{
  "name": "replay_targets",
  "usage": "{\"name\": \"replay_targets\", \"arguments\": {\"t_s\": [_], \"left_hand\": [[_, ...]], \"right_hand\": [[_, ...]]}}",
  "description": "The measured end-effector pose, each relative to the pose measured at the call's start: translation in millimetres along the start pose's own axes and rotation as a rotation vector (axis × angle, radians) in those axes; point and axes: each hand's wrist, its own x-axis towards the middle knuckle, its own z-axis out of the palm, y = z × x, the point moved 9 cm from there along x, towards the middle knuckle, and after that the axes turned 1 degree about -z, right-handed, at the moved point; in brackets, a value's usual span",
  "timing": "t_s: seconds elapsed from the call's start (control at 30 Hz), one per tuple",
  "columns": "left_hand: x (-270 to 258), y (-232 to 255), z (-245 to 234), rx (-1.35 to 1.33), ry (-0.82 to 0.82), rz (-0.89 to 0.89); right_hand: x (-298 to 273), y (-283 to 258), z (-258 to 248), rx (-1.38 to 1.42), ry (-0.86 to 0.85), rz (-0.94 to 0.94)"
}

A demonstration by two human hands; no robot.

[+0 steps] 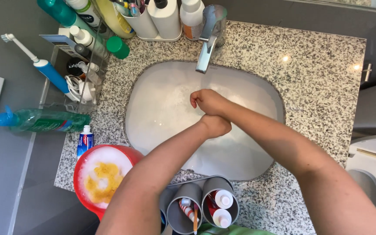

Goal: Cleaning a bathroom sink and faucet using a sponge, soap, and a cleaning cloth.

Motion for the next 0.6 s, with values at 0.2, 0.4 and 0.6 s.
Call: {"name": "replay_targets", "arguments": {"t_s": [0.2,0.4,0.6], "left_hand": [[-28,-6,-43,-0.171,-0.017,0.003],[-96,-122,-106,-0.688,1.011,-0.613],[-85,-117,-110,-1.115,0.584,-0.583]], "right_hand": [[-31,70,-24,0.556,0.215,0.230],[-91,35,-44,1.280,0.133,0.020],[-127,11,-106,-0.057,0.613,0.108]]}}
